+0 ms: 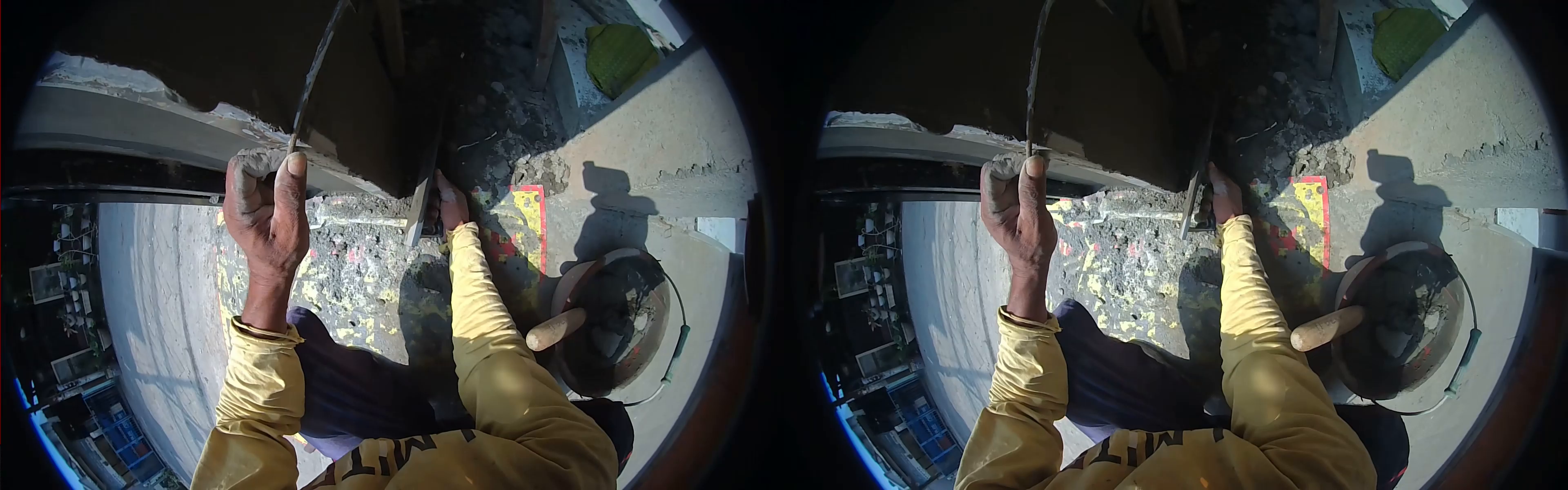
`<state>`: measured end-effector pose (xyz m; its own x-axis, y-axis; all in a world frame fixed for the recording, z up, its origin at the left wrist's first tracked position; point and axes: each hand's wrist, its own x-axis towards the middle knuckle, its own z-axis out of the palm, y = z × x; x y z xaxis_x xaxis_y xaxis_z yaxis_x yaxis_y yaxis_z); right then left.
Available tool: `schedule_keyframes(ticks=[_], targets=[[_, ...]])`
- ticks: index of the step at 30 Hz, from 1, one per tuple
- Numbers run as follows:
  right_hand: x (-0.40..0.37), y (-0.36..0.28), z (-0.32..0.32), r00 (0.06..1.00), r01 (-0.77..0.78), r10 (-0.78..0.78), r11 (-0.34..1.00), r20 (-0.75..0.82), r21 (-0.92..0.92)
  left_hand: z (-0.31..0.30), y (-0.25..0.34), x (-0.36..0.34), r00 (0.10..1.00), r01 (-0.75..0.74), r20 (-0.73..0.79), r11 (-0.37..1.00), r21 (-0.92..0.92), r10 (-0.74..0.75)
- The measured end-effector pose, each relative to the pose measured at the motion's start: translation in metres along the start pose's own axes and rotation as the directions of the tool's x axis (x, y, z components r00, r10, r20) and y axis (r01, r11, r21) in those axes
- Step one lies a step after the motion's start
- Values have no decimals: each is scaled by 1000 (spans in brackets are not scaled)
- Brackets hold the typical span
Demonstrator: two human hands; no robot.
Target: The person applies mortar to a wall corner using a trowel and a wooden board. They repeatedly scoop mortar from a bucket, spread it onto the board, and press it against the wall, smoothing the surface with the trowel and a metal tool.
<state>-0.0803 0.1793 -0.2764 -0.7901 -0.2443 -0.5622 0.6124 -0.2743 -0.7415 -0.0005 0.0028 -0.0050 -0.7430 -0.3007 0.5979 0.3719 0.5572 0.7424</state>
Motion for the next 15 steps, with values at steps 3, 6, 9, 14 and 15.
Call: schedule_keyframes(ticks=[3, 6, 9, 14, 15], targets=[[26, 13, 17, 997, 48, -55, 992, -62, -114, -1, 0, 1, 1000, -6, 3, 1000, 8, 6], [37, 11, 42, 995, 67, -77, 986, -66, -151, 1, 4, 1, 1000, 23, -5, 999, -28, -23], [20, 3, 58, 998, 46, -50, 993, -28, -108, 0, 2, -1, 1000, 19, 6, 1000, -22, -18], [-90, 16, 56, 921, 390, -370, 880, 122, -273, -2, 0, -1, 1000, 26, 8, 1000, 3, -26], [-114, 9, 54, 915, 394, -354, 888, 194, -239, -2, -2, -1, 1000, 15, 4, 1000, -1, -15]])
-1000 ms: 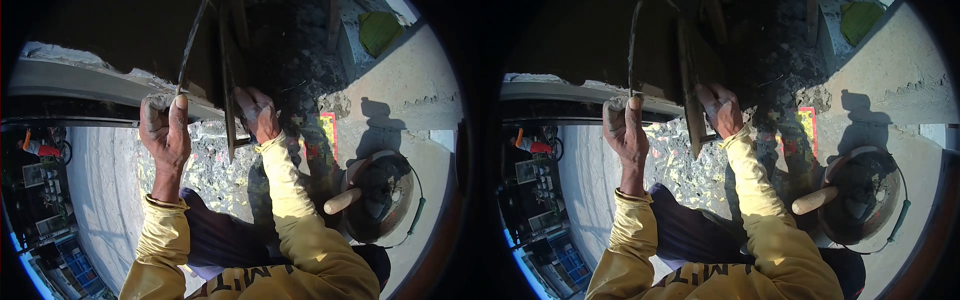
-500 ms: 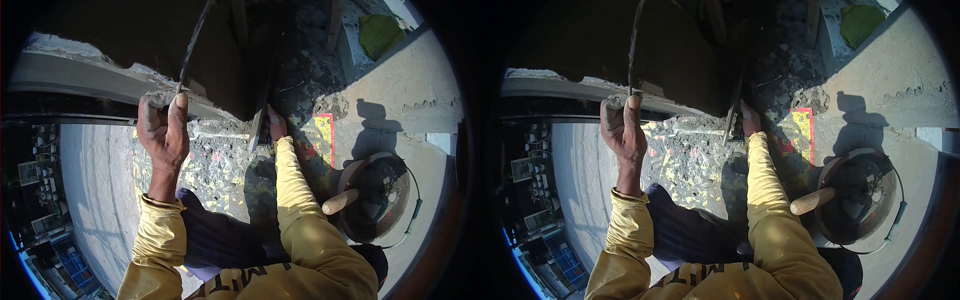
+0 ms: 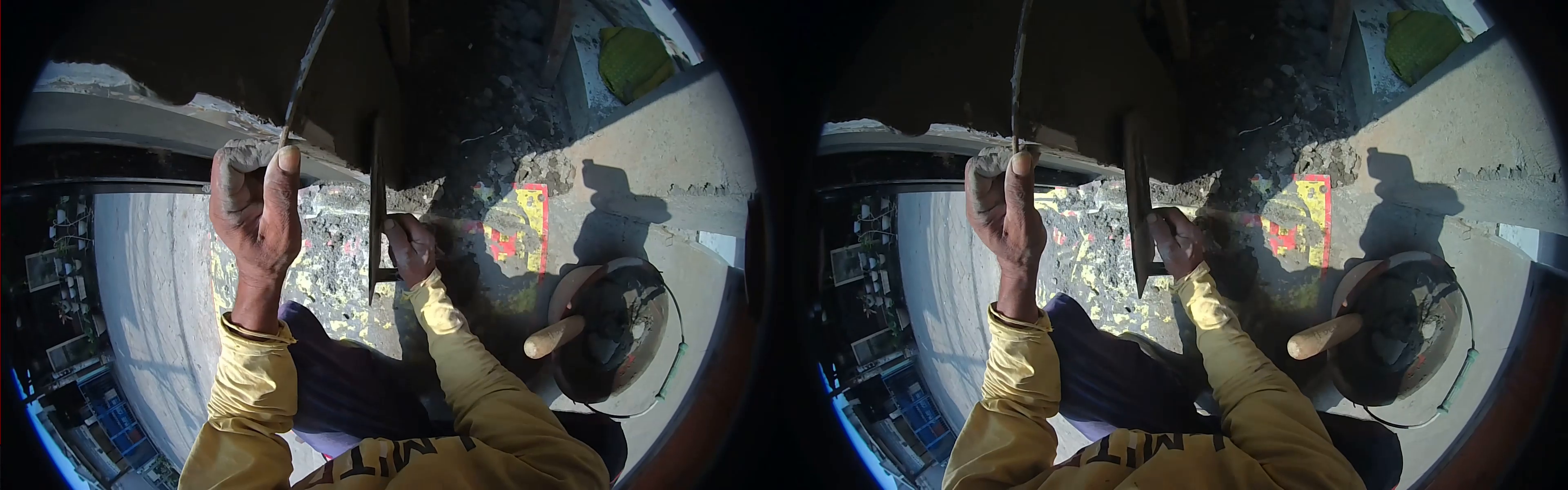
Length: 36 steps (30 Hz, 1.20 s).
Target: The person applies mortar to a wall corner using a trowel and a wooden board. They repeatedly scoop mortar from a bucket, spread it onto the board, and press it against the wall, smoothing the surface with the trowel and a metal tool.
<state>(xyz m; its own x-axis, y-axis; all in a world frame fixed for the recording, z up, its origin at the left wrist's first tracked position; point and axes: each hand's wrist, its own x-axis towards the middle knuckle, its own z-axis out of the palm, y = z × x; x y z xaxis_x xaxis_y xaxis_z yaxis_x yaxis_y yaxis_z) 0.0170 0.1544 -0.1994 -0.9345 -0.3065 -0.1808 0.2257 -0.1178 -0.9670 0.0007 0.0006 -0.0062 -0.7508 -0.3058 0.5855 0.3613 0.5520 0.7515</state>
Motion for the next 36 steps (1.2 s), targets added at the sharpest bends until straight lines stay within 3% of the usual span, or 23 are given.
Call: schedule_keyframes(ticks=[3, 5, 7, 10, 13, 15, 18, 21, 23, 25, 27, 29, 30, 32, 34, 36], targets=[[-14, -1, -5, 991, 130, -130, 991, -35, 9, -1, 2, -2, 999, 34, 5, 999, -15, -34], [10, 25, -20, 980, -168, 191, 944, -56, 283, 0, 3, -2, 999, 47, 0, 998, -30, -47], [38, 53, -36, 918, -336, 382, 890, -104, 308, 0, -2, -1, 1000, 6, -2, 1000, -23, -6], [62, 26, -36, 834, -507, 530, 845, -152, 168, -2, -3, -2, 1000, -6, -2, 1000, -7, 6], [85, 73, -30, 967, -219, 233, 967, -104, 133, -1, 0, -1, 1000, 1, -1, 1000, -1, -1], [113, 96, -33, 977, -146, 120, 979, -176, -143, 3, 3, 0, 1000, 16, -24, 1000, -18, -17], [115, 34, -32, 923, -372, 383, 915, -45, 157, 0, 0, -1, 1000, 16, -6, 1000, -15, -16], [105, -21, -27, 923, -383, 369, 863, 106, 329, 1, 0, -2, 1000, 31, -3, 999, -38, -31], [84, -63, -16, 955, -296, 284, 905, 85, 306, 2, -1, -2, 1000, 17, -18, 999, -34, -18], [60, -79, -8, 997, -60, 46, 969, 64, 238, 1, 2, -1, 1000, 26, -1, 999, -42, -26], [31, -100, -8, 994, 0, -24, 975, 106, 220, 0, 2, -1, 999, 44, -1, 997, -65, -44], [19, -98, -24, 977, -46, -18, 955, 214, 292, 2, 4, -1, 998, 59, -13, 997, -54, -60], [17, -90, -32, 979, -15, -46, 954, 197, 301, 2, 4, -1, 999, 45, -10, 998, -43, -46], [32, -46, -49, 967, 248, -254, 959, 28, 139, 2, 3, 0, 1000, 9, -8, 1000, -22, -10], [65, -2, -64, 985, 106, -110, 994, -132, -42, 4, 4, 1, 999, 16, -28, 1000, -3, -16], [89, 29, -74, 959, -230, 239, 970, -153, 74, 3, 3, 1, 1000, 13, -24, 1000, 6, -13]])
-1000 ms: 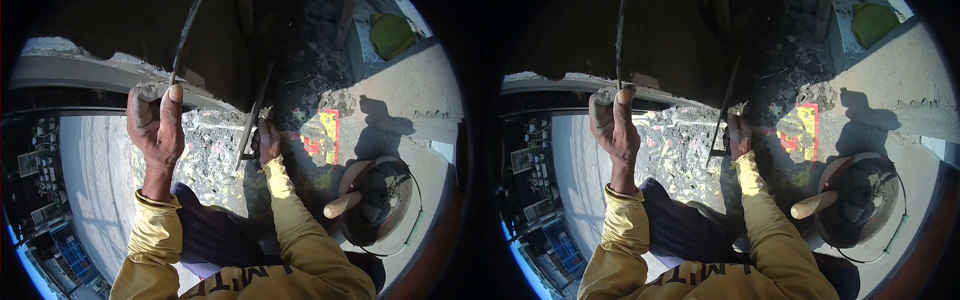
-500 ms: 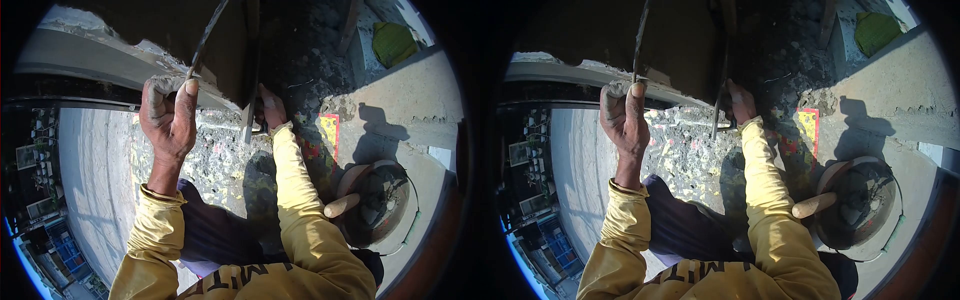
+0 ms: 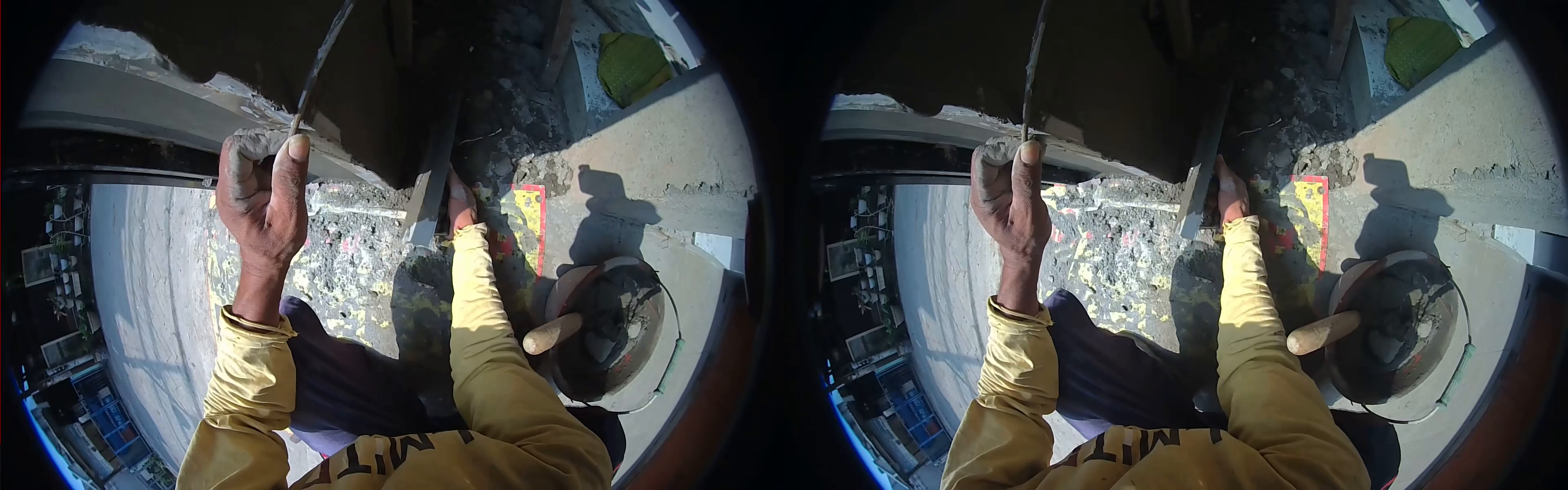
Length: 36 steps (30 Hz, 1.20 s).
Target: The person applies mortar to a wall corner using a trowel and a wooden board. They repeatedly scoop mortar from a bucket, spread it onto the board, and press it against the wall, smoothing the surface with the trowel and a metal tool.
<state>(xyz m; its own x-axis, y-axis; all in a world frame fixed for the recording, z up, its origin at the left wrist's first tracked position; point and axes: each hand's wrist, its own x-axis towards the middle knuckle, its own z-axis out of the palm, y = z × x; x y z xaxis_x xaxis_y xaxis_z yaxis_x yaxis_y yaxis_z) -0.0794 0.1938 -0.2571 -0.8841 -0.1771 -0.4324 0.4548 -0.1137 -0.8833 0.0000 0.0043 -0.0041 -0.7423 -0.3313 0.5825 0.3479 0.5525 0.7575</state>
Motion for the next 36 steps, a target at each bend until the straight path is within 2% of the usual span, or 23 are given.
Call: schedule_keyframes(ticks=[2, 5, 6, 9, 11, 13, 15, 16, 22, 25, 29, 30, 31, 33, 34, 35, 36], targets=[[14, 2, 2, 948, -315, 314, 949, 52, 15, 0, 0, 0, 1000, 5, 4, 1000, -11, -5], [25, 9, 18, 971, -217, 211, 975, 113, 42, 0, 1, 0, 1000, 10, 8, 1000, -19, -10], [27, 6, 23, 972, -234, 233, 972, 34, 26, 0, 0, 1, 1000, 6, 4, 1000, -22, -6], [51, 23, 33, 973, -231, 231, 968, -18, -97, -1, -2, 0, 1000, -11, 19, 1000, -25, 12], [68, 39, 38, 994, -101, 105, 984, 16, -144, -3, -3, -1, 999, -10, 31, 999, -37, 11], [74, 45, 40, 990, -127, 133, 985, 50, -117, -2, -4, -1, 1000, -15, 27, 999, -33, 16], [67, 24, 44, 948, -303, 304, 953, 89, -25, 0, -4, -1, 999, -32, 7, 999, -16, 32], [67, 18, 47, 967, -245, 246, 969, 63, -26, 0, -5, -1, 1000, -20, 9, 999, -38, 20], [52, -49, 52, 959, -159, 118, 977, 259, 143, 2, -2, -1, 1000, 28, 6, 996, -89, -28], [21, -91, 66, 982, 7, -25, 995, 190, 96, 3, -1, 0, 1000, 31, 5, 995, -92, -30], [-35, -153, 77, 972, 131, -149, 985, 180, 110, 3, 1, 1, 999, 40, -16, 999, -28, -40], [-43, -159, 75, 955, 200, -205, 979, 214, 46, 2, 0, 1, 999, 33, -13, 999, -8, -33], [-58, -168, 77, 869, 475, -457, 878, 188, -58, 1, 1, 1, 999, 37, -12, 999, 2, -37], [-76, -163, 81, 763, 644, -624, 756, 171, -116, 0, 4, 1, 999, 43, -8, 999, 21, -43], [-81, -148, 79, 562, 817, -808, 508, 176, -274, 0, 4, 2, 1000, 19, -6, 999, 44, -19], [-97, -151, 77, 320, 885, -921, 207, 221, -418, -1, 5, 3, 1000, 30, -1, 999, 39, -30], [-118, -154, 64, 579, 812, -770, 575, 267, -102, -2, 6, 3, 999, 42, 6, 999, 34, -42]])
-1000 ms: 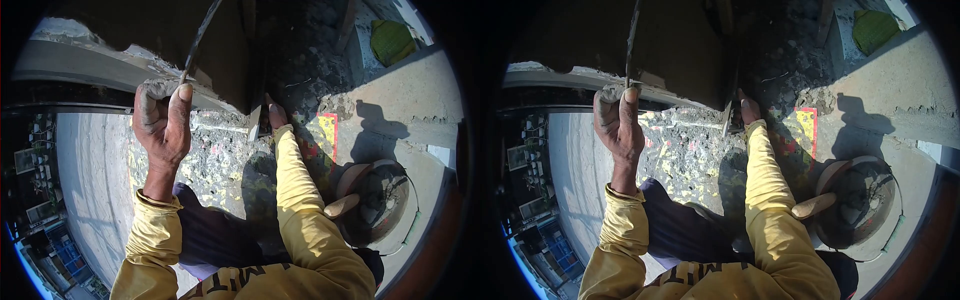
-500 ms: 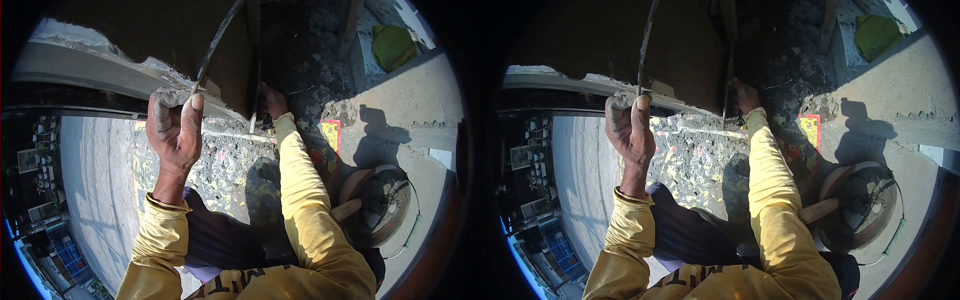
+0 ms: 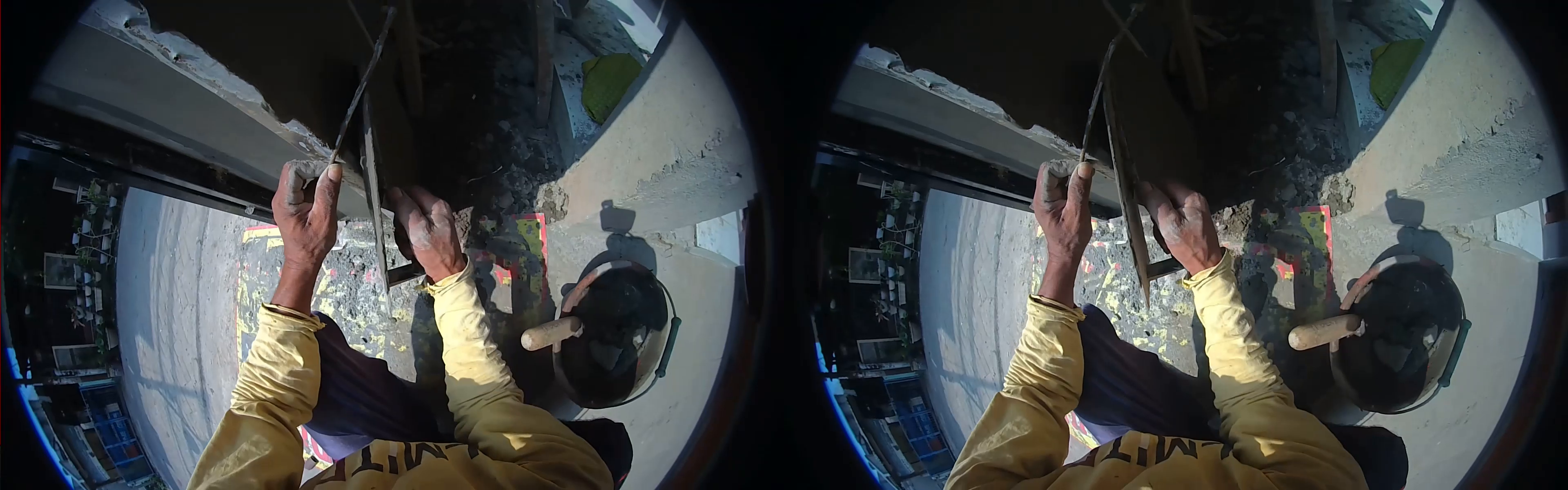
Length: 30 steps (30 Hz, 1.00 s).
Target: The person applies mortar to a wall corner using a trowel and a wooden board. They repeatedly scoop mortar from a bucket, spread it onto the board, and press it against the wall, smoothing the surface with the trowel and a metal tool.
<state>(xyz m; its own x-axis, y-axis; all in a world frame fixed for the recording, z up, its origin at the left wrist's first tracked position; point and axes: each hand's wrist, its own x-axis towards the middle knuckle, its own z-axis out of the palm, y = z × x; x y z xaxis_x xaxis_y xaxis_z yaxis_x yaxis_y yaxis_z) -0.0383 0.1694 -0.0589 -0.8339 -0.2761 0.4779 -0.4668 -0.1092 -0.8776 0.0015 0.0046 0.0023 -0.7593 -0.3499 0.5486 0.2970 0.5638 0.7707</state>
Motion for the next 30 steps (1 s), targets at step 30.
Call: schedule_keyframes(ticks=[30], targets=[[64, -133, 32, 931, -348, 361, 920, -47, 181, -92, 14, -10, 929, 310, -188, 948, -72, -318]])
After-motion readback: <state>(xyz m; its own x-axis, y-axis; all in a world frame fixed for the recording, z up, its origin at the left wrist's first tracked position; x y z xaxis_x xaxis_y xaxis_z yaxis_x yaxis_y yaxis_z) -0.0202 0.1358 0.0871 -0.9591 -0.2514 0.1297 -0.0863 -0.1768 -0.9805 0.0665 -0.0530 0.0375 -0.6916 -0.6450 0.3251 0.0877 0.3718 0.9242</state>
